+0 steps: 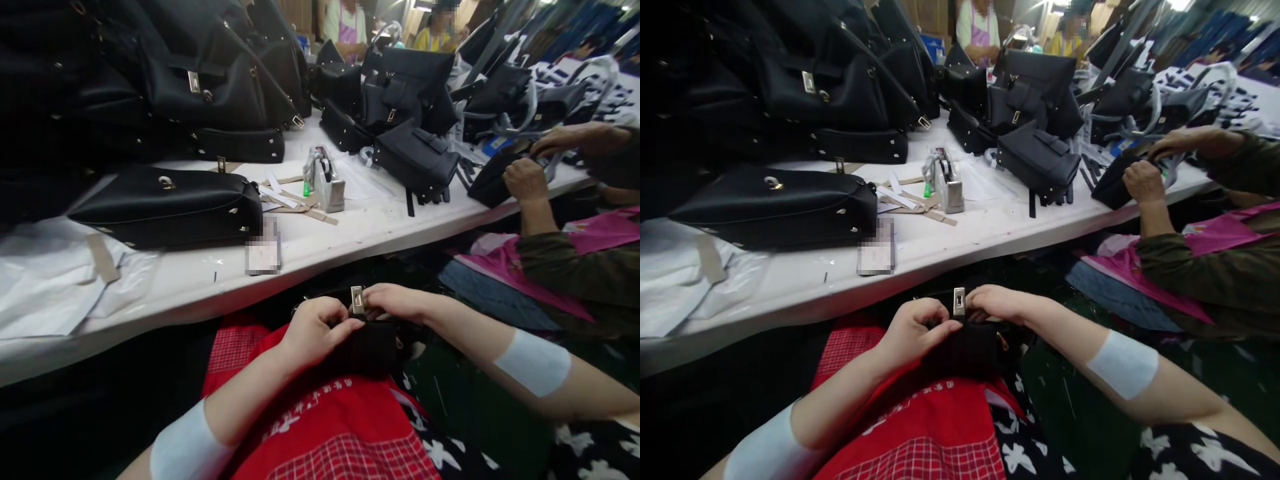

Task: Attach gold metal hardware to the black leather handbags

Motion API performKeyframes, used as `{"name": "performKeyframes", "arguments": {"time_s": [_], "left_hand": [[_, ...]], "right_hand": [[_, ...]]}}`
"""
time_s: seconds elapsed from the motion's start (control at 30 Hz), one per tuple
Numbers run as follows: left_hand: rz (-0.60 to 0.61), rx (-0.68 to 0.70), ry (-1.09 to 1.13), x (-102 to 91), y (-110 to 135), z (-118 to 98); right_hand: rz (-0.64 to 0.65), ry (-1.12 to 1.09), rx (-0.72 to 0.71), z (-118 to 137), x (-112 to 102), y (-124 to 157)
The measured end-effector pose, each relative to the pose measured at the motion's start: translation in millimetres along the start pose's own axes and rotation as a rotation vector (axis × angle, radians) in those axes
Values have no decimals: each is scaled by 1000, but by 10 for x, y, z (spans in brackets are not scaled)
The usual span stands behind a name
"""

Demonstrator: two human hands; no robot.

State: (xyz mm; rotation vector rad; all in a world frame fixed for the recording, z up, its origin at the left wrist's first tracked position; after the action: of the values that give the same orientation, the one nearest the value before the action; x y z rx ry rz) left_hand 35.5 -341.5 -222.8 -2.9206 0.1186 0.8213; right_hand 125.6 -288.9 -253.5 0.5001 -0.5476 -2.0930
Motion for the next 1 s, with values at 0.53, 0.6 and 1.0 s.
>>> {"name": "performKeyframes", "arguments": {"time_s": [0.53,0.6,1.0], "left_hand": [[-91,142,111,-481,-177,-218],[-114,151,147,-504,-218,-214],[-307,275,-76,-552,-142,-282]], "right_hand": [[-296,621,-239,417,192,256],[-323,706,-225,437,182,230],[-324,609,-248,483,238,150]]}}
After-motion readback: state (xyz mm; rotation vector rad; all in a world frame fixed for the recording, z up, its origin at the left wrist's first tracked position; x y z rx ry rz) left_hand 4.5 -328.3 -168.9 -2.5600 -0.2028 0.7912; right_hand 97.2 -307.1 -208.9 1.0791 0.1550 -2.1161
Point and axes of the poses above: each hand's wrist, its own y-axis away from the middle knuckle, its own x-axis out of the palm, z = x × y, the point moved 10 cm from there along -y, towards the middle knuckle
